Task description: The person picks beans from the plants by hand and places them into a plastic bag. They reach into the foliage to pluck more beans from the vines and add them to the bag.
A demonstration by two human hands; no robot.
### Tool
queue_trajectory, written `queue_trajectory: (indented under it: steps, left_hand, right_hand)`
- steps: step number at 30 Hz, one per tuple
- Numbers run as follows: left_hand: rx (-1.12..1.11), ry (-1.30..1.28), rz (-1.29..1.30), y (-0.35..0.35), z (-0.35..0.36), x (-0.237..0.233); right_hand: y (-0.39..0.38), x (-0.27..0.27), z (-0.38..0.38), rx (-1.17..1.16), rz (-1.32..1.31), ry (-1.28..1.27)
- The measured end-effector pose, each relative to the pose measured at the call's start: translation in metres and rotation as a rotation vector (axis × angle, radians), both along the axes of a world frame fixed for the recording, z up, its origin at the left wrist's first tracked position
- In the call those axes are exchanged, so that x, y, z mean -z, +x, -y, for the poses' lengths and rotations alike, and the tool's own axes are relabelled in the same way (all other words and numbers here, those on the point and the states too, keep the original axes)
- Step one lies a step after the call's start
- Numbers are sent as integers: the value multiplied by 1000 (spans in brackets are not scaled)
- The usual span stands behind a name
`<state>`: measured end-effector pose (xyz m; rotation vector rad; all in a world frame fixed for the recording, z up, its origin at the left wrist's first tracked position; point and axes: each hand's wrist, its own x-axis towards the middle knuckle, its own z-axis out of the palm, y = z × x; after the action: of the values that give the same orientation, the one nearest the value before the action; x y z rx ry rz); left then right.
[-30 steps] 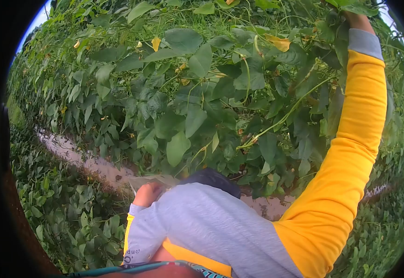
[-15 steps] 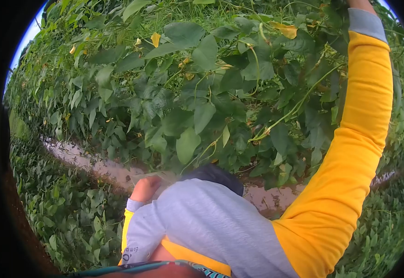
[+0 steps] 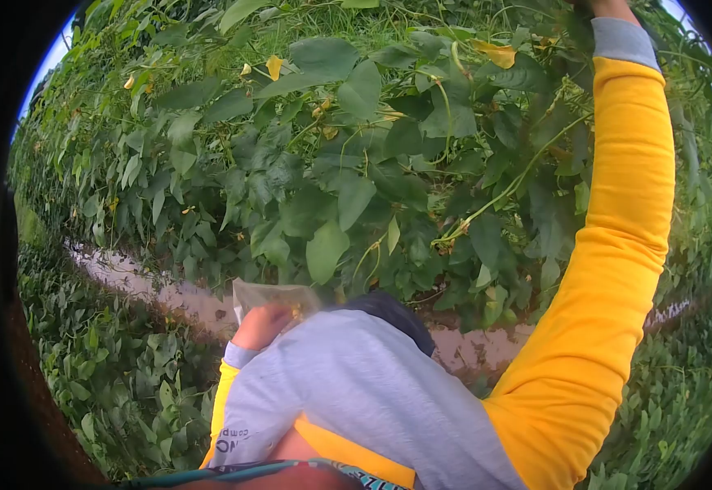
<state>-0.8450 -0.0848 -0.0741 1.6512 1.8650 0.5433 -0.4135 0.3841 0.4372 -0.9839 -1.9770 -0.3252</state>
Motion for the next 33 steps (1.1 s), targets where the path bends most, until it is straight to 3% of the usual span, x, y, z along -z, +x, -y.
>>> queue_trajectory:
  steps: [18, 22, 23, 25, 28, 30, 33]
  left_hand:
    - [225, 3, 122, -12, -48, -4]
    - [232, -44, 117, -16, -46, -6]
    - [240, -47, 117, -18, -46, -5]
    - [254, -52, 118, -19, -48, -4]
    - [194, -50, 152, -21, -54, -4]
    - [95, -6, 245, -28, -59, 9]
    - [21, 21, 312, -37, -67, 8]
  right_hand:
    - [1, 2, 5, 110, -9, 68]
    - [10, 0, 3, 118, -36, 199]
    - [-3, 1, 21, 100, -66, 257]
    - [-36, 0, 76, 23, -356, 52]
    - [-79, 13, 149, -234, -477, 245]
    - [-105, 48, 200, -345, -492, 319]
    - [-159, 149, 264, -521, -351, 231]
